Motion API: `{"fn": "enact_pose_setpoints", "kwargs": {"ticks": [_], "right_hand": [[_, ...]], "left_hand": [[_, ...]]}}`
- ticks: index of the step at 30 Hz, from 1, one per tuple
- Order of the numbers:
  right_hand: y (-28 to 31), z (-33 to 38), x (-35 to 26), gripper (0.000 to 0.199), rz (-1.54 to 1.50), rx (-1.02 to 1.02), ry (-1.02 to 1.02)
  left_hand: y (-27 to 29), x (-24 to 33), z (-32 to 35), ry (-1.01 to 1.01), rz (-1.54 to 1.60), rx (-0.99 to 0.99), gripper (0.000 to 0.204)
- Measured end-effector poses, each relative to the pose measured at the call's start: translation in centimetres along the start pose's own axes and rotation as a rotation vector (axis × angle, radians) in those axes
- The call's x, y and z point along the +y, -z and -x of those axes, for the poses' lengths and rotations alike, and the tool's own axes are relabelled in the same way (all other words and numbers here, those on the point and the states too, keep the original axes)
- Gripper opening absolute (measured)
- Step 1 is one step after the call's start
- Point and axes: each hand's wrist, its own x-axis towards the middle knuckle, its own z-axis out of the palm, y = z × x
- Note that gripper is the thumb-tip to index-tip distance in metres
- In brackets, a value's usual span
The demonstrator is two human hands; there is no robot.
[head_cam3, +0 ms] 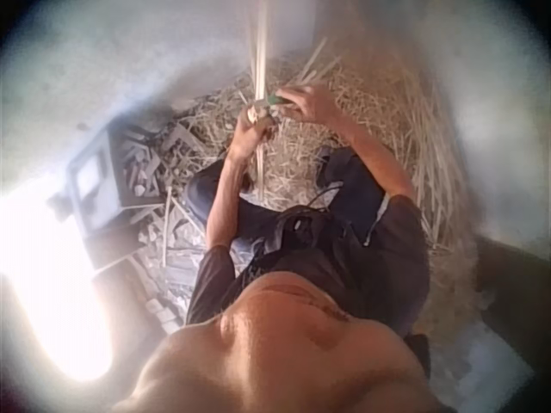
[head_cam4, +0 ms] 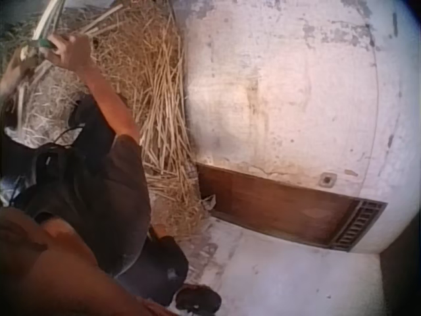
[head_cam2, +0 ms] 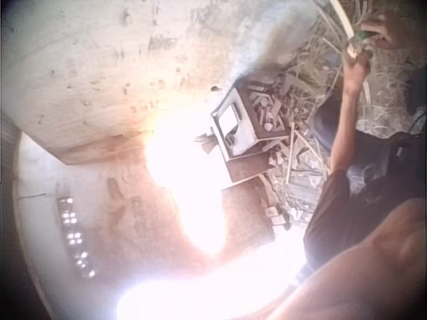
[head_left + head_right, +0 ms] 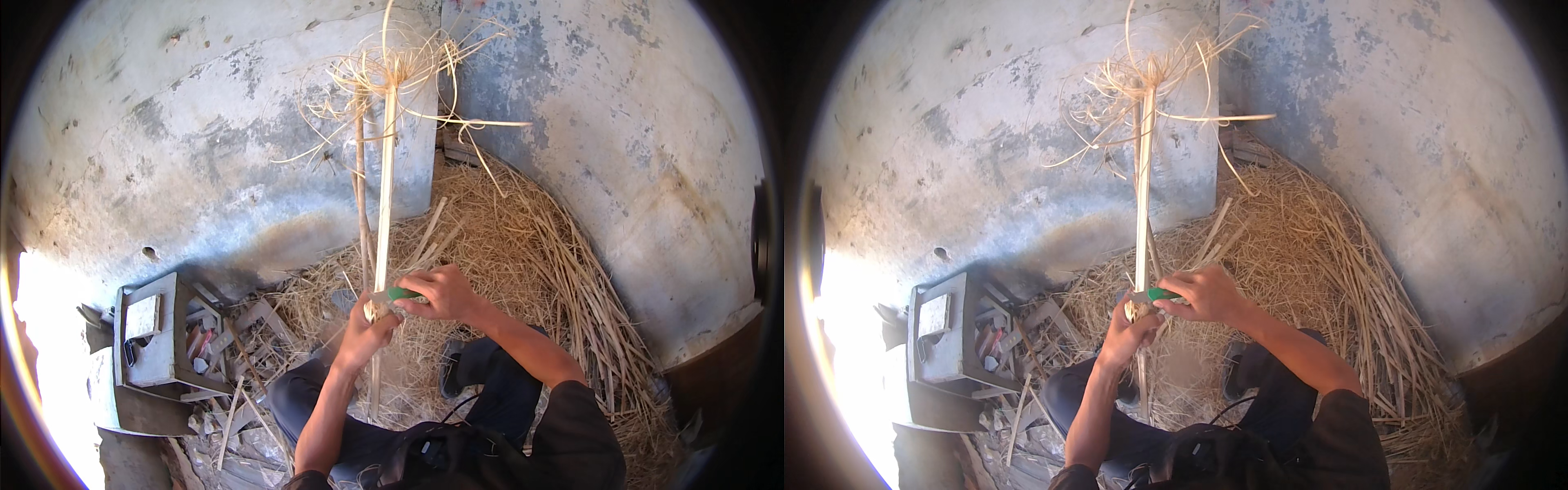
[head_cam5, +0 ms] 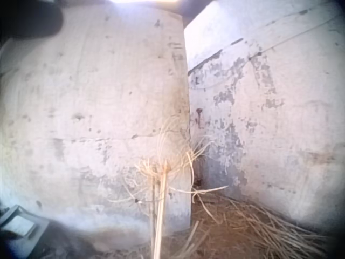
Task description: The person sits on the floor and uses a green utility knife to peel the outer layer off a long, thin stick. They hold the stick with their left hand and scrape downwards with the knife in their right hand, repeating the motion to remove the bark.
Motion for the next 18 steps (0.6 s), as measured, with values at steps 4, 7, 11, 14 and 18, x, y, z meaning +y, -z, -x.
{"fn": "enact_pose_setpoints", "kwargs": {"ticks": [4, 7, 11, 14, 18], "right_hand": [[-0.1, 0.1, 0.0, 0.039, -0.007, -0.007, -0.01], [0.3, -0.2, -0.3, 0.037, 0.049, -0.011, 0.006], [0.5, -0.2, -0.4, 0.035, 0.093, 0.027, 0.005], [0.7, -0.4, -0.6, 0.034, 0.12, 0.034, 0.002], [0.9, -0.4, -0.5, 0.034, 0.121, 0.047, 0.009]], "left_hand": [[0.1, 0.1, 0.0, 0.009, 0.009, 0.001, 0.044], [0.2, 0.0, 0.0, 0.014, 0.025, -0.001, 0.044], [-0.2, 0.3, 0.2, 0.016, 0.024, 0.008, 0.047], [-0.1, 0.3, 0.2, 0.02, 0.015, -0.011, 0.049], [-0.2, 0.3, 0.3, 0.026, 0.019, -0.022, 0.049]]}}
